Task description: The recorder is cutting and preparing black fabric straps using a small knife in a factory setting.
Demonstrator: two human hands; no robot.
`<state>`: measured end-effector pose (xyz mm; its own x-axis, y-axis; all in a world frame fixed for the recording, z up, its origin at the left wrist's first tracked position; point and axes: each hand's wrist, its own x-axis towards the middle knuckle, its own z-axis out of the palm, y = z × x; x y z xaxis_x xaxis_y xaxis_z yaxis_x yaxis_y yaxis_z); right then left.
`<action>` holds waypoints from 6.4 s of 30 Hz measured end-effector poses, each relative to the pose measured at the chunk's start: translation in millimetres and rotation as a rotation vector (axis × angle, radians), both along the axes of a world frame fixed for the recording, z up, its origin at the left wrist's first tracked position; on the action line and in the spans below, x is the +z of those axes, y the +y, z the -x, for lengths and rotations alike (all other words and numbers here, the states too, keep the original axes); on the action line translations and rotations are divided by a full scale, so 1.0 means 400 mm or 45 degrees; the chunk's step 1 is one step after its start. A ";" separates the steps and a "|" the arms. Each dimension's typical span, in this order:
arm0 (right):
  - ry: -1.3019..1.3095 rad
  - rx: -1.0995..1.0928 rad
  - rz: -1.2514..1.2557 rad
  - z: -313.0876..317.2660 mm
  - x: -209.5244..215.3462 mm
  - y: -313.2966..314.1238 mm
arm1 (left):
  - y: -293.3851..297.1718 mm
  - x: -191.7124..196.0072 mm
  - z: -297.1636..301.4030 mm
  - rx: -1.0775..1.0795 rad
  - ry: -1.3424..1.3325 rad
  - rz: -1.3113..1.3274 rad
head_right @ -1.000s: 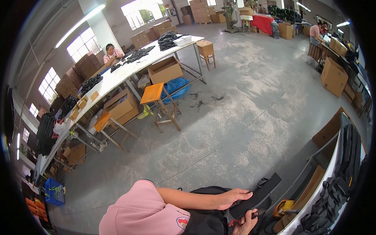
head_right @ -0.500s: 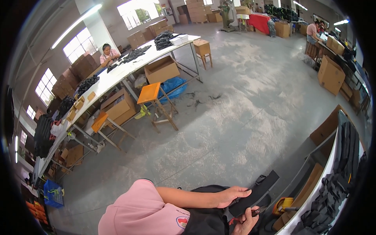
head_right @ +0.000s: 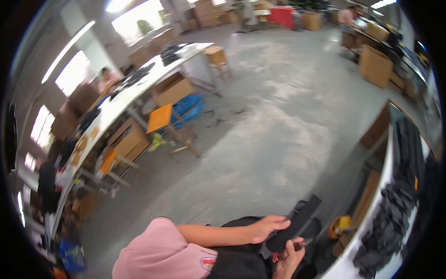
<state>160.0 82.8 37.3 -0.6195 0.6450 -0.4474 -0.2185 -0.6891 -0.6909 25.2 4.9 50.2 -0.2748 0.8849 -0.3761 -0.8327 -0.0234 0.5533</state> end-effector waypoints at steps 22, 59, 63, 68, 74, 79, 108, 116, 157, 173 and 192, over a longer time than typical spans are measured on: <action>-0.114 -0.457 0.153 -0.139 -0.043 0.009 | 0.165 -0.060 -0.110 -0.418 0.184 0.260; -0.119 -1.150 -0.107 -0.334 -0.077 0.166 | 0.151 -0.146 -0.077 -0.543 -0.007 0.446; -0.169 -1.245 -0.307 -0.399 0.024 0.319 | 0.144 -0.154 -0.064 -0.540 0.020 0.447; -0.097 -1.104 -0.505 -0.544 0.158 0.635 | 0.151 -0.164 -0.087 -0.599 0.033 0.421; -0.152 -1.056 -0.524 -0.511 0.305 0.811 | 0.122 -0.205 -0.063 -0.525 -0.001 0.470; -0.167 -0.589 -0.668 -0.353 0.223 0.565 | 0.066 -0.273 -0.028 -0.412 -0.242 0.658; -0.377 0.519 -0.004 -0.084 -0.164 0.134 | 0.016 -0.282 -0.007 0.053 -0.064 0.556; -0.298 -0.383 -0.603 -0.156 -0.128 0.210 | 0.020 -0.279 -0.009 0.024 -0.101 0.566; -0.572 -1.048 -0.468 -0.260 -0.166 0.227 | -0.011 -0.251 -0.021 -0.027 -0.042 0.543; -0.495 -1.046 -0.383 -0.189 -0.171 0.161 | -0.012 -0.273 -0.026 -0.045 -0.053 0.507; -0.316 -0.057 -0.382 -0.069 -0.118 -0.061 | -0.025 -0.276 -0.036 0.026 -0.104 0.473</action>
